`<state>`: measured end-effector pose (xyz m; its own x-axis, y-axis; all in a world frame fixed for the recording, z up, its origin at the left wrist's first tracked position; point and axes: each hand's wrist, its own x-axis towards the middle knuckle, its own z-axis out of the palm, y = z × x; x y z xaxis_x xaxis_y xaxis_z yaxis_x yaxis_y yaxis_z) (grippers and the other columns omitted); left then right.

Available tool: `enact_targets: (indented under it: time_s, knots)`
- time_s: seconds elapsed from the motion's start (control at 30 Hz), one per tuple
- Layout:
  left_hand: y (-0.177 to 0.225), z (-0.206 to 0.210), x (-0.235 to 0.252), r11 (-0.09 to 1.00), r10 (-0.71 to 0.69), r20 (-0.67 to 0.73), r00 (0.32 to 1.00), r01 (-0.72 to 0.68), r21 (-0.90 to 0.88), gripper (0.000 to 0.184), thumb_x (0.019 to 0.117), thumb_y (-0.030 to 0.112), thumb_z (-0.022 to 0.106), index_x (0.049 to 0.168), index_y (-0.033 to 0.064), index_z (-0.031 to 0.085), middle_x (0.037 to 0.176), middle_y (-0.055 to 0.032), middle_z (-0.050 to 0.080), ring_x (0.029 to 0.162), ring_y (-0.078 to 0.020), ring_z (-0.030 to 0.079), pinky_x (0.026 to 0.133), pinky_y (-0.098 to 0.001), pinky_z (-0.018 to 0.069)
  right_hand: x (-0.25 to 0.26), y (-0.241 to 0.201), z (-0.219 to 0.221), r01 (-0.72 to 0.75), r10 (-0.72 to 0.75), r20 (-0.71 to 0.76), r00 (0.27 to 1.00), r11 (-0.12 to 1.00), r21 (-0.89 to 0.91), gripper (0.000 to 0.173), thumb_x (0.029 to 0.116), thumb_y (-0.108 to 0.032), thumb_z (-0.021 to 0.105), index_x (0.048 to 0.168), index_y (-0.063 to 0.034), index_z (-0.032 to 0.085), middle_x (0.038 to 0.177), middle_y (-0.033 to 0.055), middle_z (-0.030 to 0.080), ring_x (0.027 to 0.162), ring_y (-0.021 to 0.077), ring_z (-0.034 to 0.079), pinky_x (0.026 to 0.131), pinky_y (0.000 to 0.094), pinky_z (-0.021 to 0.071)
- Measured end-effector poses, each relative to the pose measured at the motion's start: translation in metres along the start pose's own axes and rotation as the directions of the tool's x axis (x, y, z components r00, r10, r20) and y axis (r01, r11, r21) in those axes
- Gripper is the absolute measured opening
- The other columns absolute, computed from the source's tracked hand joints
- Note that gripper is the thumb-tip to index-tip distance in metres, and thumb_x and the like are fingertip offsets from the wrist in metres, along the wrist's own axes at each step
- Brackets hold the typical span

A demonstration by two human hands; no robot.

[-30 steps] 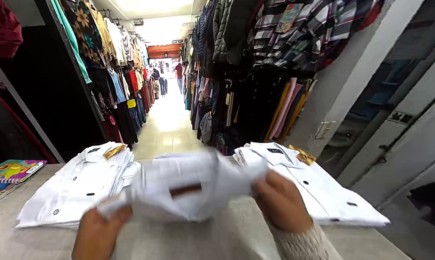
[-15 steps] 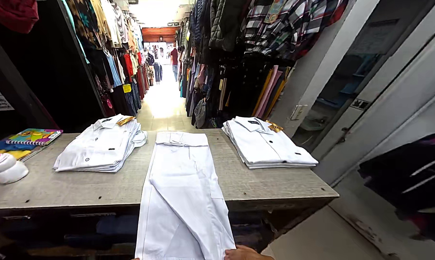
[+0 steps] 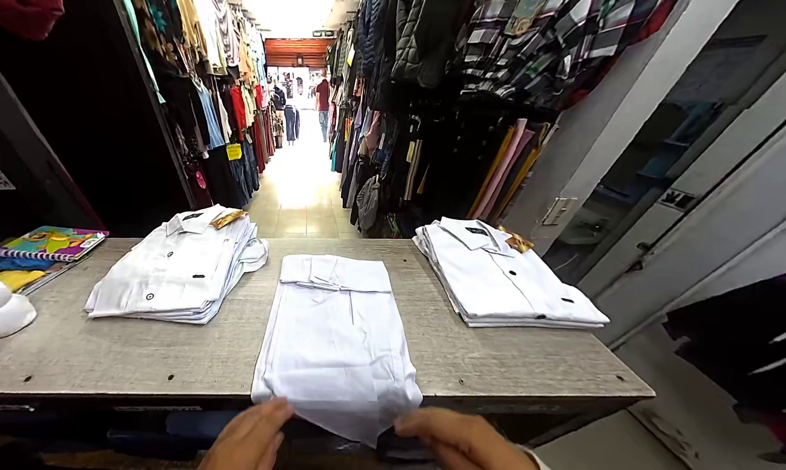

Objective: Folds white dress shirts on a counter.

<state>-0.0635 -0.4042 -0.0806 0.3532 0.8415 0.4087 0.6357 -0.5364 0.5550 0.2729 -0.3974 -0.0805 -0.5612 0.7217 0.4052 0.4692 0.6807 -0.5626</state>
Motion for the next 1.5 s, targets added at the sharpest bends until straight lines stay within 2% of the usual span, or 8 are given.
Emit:
enact_targets:
  time_s: [0.3, 0.5, 0.63, 0.77, 0.97, 1.17, 1.33, 1.5]
  knots:
    - [-0.052, 0.023, 0.205, 0.949, -0.310, 0.527, 0.791, 0.230, 0.213, 0.062, 0.1082, 0.033, 0.047, 0.159, 0.0026, 0.030, 0.167, -0.0196, 0.024, 0.156, -0.0370, 0.019, 0.124, -0.0612, 0.0118, 0.164, 0.102, -0.025, -0.254, 0.305, 0.331, 0.893, 0.949, -0.189, 0.048, 0.1086, -0.020, 0.040, 0.149, 0.0047, 0.046, 0.156, 0.0257, 0.042, 0.148, 0.0403, 0.037, 0.122, 0.0564, 0.0240]
    - [-0.117, 0.060, 0.288, 0.909, -0.379, 0.328, 0.865, 0.282, 0.305, 0.060, 0.1068, 0.045, 0.045, 0.153, 0.0062, 0.046, 0.162, -0.0215, 0.034, 0.153, -0.0380, 0.027, 0.123, -0.0585, 0.0172, 0.234, 0.177, -0.032, -0.422, 0.517, 0.163, 0.840, 0.813, -0.401, 0.044, 0.1105, -0.025, 0.038, 0.145, -0.0031, 0.055, 0.146, 0.0220, 0.055, 0.142, 0.0395, 0.045, 0.119, 0.0604, 0.0259]
    - [-0.151, 0.073, 0.333, 0.875, -0.435, 0.255, 0.863, 0.338, 0.347, 0.062, 0.1062, 0.047, 0.046, 0.162, 0.0274, 0.029, 0.171, -0.0077, 0.018, 0.158, -0.0294, 0.016, 0.122, -0.0630, 0.0116, 0.270, 0.216, -0.035, -0.530, 0.564, 0.026, 0.825, 0.790, -0.309, 0.050, 0.1087, -0.023, 0.045, 0.158, -0.0178, 0.041, 0.166, 0.0099, 0.032, 0.155, 0.0328, 0.025, 0.119, 0.0669, 0.0185]
    - [-0.171, 0.070, 0.361, 0.799, -0.545, 0.186, 0.818, 0.439, 0.412, 0.062, 0.1057, 0.056, 0.041, 0.161, 0.0302, 0.031, 0.170, -0.0036, 0.022, 0.158, -0.0255, 0.016, 0.123, -0.0612, 0.0071, 0.286, 0.241, -0.042, -0.619, 0.656, -0.029, 0.755, 0.697, -0.362, 0.049, 0.1103, -0.039, 0.038, 0.157, -0.0253, 0.042, 0.166, 0.0048, 0.034, 0.156, 0.0286, 0.022, 0.120, 0.0684, 0.0089]
    - [-0.203, 0.062, 0.377, 0.776, -0.576, 0.089, 0.812, 0.510, 0.372, 0.057, 0.1082, 0.047, 0.041, 0.148, 0.0079, 0.053, 0.154, -0.0129, 0.050, 0.149, -0.0292, 0.038, 0.124, -0.0562, 0.0168, 0.284, 0.254, -0.043, -0.636, 0.656, -0.070, 0.752, 0.692, -0.342, 0.049, 0.1098, -0.040, 0.039, 0.155, -0.0220, 0.047, 0.165, 0.0048, 0.036, 0.156, 0.0274, 0.022, 0.120, 0.0700, 0.0040]
    - [-0.220, 0.060, 0.379, 0.909, -0.406, -0.090, 0.909, 0.392, -0.143, 0.025, 0.0943, 0.013, 0.073, 0.114, -0.0023, 0.071, 0.141, -0.0211, 0.058, 0.131, -0.0354, 0.055, 0.107, -0.0543, 0.0461, 0.294, 0.231, -0.042, -0.430, 0.414, -0.176, 0.893, 0.901, -0.060, 0.029, 0.1030, -0.012, 0.057, 0.126, 0.0030, 0.066, 0.125, 0.0216, 0.066, 0.113, 0.0320, 0.067, 0.099, 0.0474, 0.0532]
    - [-0.182, 0.057, 0.383, 0.688, -0.481, -0.165, 0.861, 0.255, -0.679, 0.017, 0.0961, 0.001, 0.066, 0.112, -0.0015, 0.064, 0.090, -0.0057, 0.073, 0.078, -0.0075, 0.068, 0.074, -0.0268, 0.0570, 0.305, 0.206, -0.028, -0.473, 0.462, 0.135, 0.876, 0.773, 0.422, 0.025, 0.1014, -0.014, 0.061, 0.123, -0.0050, 0.069, 0.101, 0.0062, 0.071, 0.085, 0.0061, 0.062, 0.082, 0.0267, 0.0514]
    - [-0.154, 0.054, 0.386, 0.360, -0.480, 0.119, 0.869, 0.319, -0.877, 0.018, 0.1066, 0.010, 0.050, 0.123, 0.0044, 0.055, 0.088, -0.0033, 0.071, 0.073, -0.0081, 0.070, 0.068, -0.0251, 0.0598, 0.299, 0.194, -0.041, -0.324, 0.488, -0.118, 0.865, 0.722, 0.611, 0.017, 0.0949, 0.002, 0.063, 0.109, 0.0007, 0.073, 0.093, 0.0059, 0.074, 0.079, 0.0070, 0.068, 0.076, 0.0273, 0.0576]
